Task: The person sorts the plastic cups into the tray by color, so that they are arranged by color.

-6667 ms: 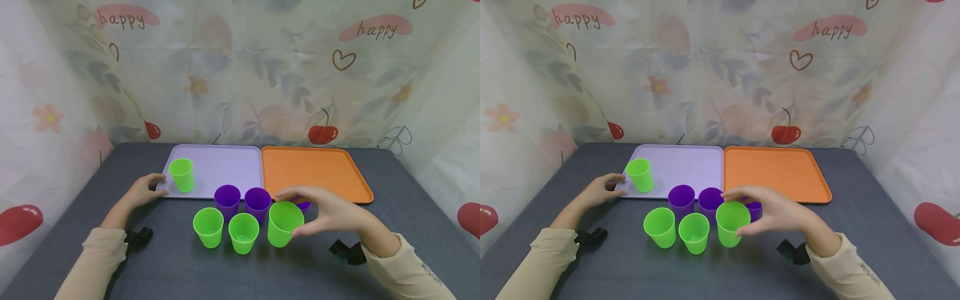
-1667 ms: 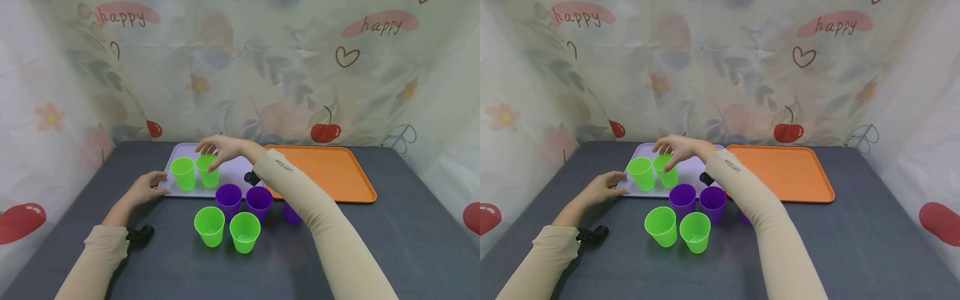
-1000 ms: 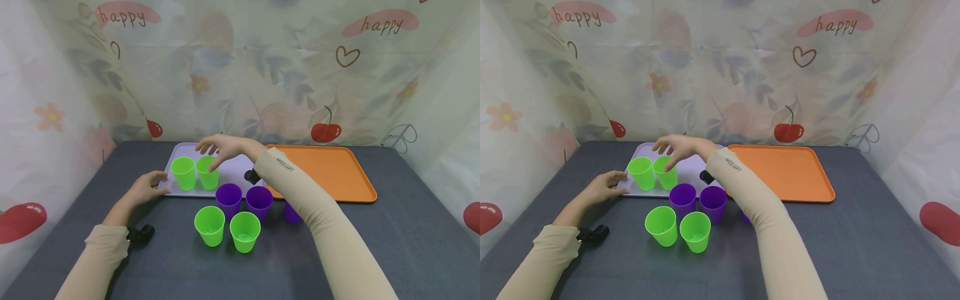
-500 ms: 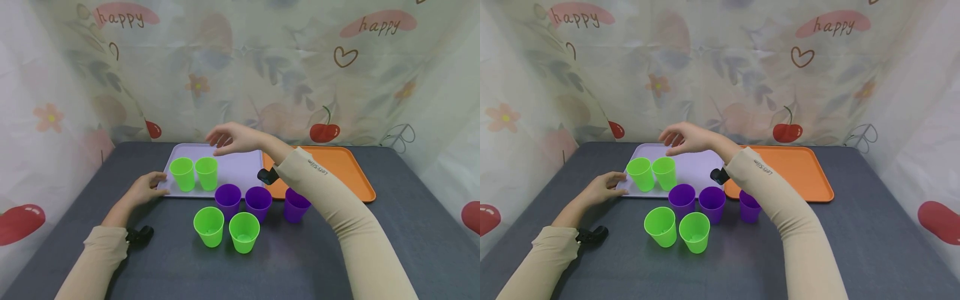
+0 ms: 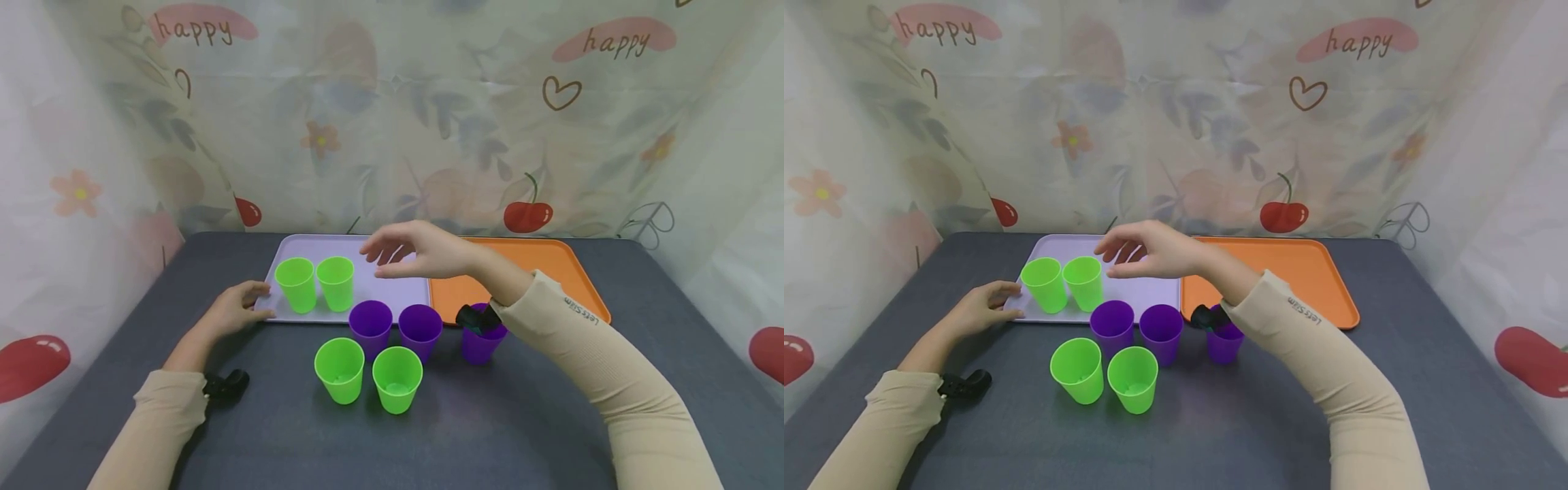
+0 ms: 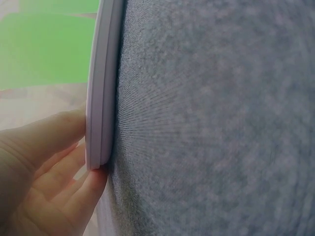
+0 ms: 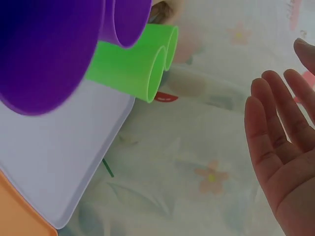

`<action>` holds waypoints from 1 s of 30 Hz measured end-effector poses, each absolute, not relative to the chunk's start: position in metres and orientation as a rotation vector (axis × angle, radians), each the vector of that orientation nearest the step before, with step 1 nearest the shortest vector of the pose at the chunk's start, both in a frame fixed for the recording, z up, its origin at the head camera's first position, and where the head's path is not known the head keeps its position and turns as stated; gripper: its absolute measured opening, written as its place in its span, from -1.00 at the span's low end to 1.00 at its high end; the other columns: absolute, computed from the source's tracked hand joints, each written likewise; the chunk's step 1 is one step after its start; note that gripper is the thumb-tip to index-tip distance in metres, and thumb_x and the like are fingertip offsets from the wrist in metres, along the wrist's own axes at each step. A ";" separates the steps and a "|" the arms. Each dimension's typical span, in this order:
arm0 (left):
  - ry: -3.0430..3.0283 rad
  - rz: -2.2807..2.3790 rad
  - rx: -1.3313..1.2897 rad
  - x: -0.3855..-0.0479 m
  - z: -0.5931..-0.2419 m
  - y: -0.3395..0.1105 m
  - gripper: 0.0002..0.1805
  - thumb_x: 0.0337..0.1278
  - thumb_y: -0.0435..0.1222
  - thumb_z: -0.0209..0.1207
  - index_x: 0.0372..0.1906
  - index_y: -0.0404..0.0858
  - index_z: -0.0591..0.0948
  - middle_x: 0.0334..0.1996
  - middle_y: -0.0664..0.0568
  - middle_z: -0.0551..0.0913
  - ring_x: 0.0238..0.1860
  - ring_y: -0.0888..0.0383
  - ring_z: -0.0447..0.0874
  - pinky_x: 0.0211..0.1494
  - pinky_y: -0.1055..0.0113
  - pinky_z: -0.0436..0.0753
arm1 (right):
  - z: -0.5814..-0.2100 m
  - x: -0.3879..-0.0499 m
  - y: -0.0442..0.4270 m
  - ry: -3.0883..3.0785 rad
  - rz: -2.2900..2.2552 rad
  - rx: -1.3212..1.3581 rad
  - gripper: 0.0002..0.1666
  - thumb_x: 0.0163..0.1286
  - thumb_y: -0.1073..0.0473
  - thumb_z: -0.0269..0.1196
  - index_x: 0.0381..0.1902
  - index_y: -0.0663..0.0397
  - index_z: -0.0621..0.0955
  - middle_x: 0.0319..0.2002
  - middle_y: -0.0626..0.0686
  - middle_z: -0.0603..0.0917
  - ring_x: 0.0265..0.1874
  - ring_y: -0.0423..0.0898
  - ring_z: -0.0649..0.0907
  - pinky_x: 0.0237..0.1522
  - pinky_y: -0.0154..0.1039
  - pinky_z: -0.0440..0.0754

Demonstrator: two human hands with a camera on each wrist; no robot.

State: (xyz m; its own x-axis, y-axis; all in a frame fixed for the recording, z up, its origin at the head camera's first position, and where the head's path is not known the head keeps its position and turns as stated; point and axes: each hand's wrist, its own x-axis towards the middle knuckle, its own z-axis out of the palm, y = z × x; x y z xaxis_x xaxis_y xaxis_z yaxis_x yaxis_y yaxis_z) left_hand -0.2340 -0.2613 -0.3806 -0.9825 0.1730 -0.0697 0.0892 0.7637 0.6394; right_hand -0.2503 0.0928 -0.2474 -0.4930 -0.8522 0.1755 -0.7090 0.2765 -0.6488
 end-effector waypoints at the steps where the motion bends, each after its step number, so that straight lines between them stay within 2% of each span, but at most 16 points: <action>1: 2.834 1.016 0.212 -0.235 -0.382 -0.262 -0.37 0.08 -0.26 0.25 0.21 -0.48 0.34 0.20 -0.41 0.40 0.26 -0.33 0.34 0.28 -0.11 0.39 | -0.248 -0.247 0.095 2.329 -1.021 -1.461 -0.60 0.24 0.22 0.26 0.05 0.13 0.54 -0.07 0.06 0.67 -0.13 -0.18 0.66 -0.02 -0.33 0.63; 11: 2.826 1.032 0.215 -0.233 -0.381 -0.263 -0.36 0.09 -0.27 0.25 0.22 -0.49 0.33 0.20 -0.42 0.39 0.27 -0.34 0.31 0.29 -0.11 0.37 | -0.265 -0.214 0.116 2.244 -1.093 -1.488 -0.60 0.22 0.28 0.27 0.03 0.19 0.53 -0.04 0.12 0.65 -0.09 -0.17 0.67 0.00 -0.29 0.63; 17: 2.823 1.044 0.217 -0.232 -0.379 -0.262 -0.36 0.08 -0.27 0.26 0.21 -0.50 0.33 0.19 -0.43 0.39 0.25 -0.35 0.33 0.26 -0.11 0.40 | -0.280 -0.200 0.123 2.176 -1.158 -1.477 -0.55 0.19 0.28 0.30 0.05 0.30 0.51 -0.03 0.22 0.62 -0.03 -0.03 0.64 0.03 -0.21 0.63; 21: 2.822 1.039 0.210 -0.233 -0.380 -0.262 -0.36 0.08 -0.26 0.26 0.21 -0.50 0.34 0.20 -0.42 0.39 0.25 -0.34 0.34 0.26 -0.10 0.40 | -0.291 -0.193 0.127 2.171 -1.162 -1.497 -0.51 0.18 0.26 0.32 0.07 0.26 0.50 -0.02 0.20 0.63 0.00 0.01 0.63 0.04 -0.25 0.62; 26: 2.811 1.021 0.183 -0.234 -0.380 -0.262 -0.34 0.08 -0.23 0.26 0.24 -0.46 0.33 0.23 -0.40 0.37 0.27 -0.33 0.33 0.28 -0.11 0.38 | -0.304 -0.184 0.130 2.188 -1.145 -1.518 -0.47 0.16 0.21 0.35 0.09 0.19 0.50 -0.05 0.12 0.65 -0.13 -0.10 0.66 -0.09 -0.31 0.66; 30: 2.811 1.018 0.191 -0.234 -0.381 -0.261 -0.34 0.08 -0.22 0.26 0.24 -0.46 0.33 0.23 -0.40 0.37 0.26 -0.33 0.33 0.28 -0.11 0.38 | -0.312 -0.179 0.131 2.197 -1.138 -1.501 -0.46 0.14 0.17 0.36 0.08 0.18 0.50 -0.07 0.09 0.64 -0.20 -0.09 0.63 -0.18 -0.34 0.66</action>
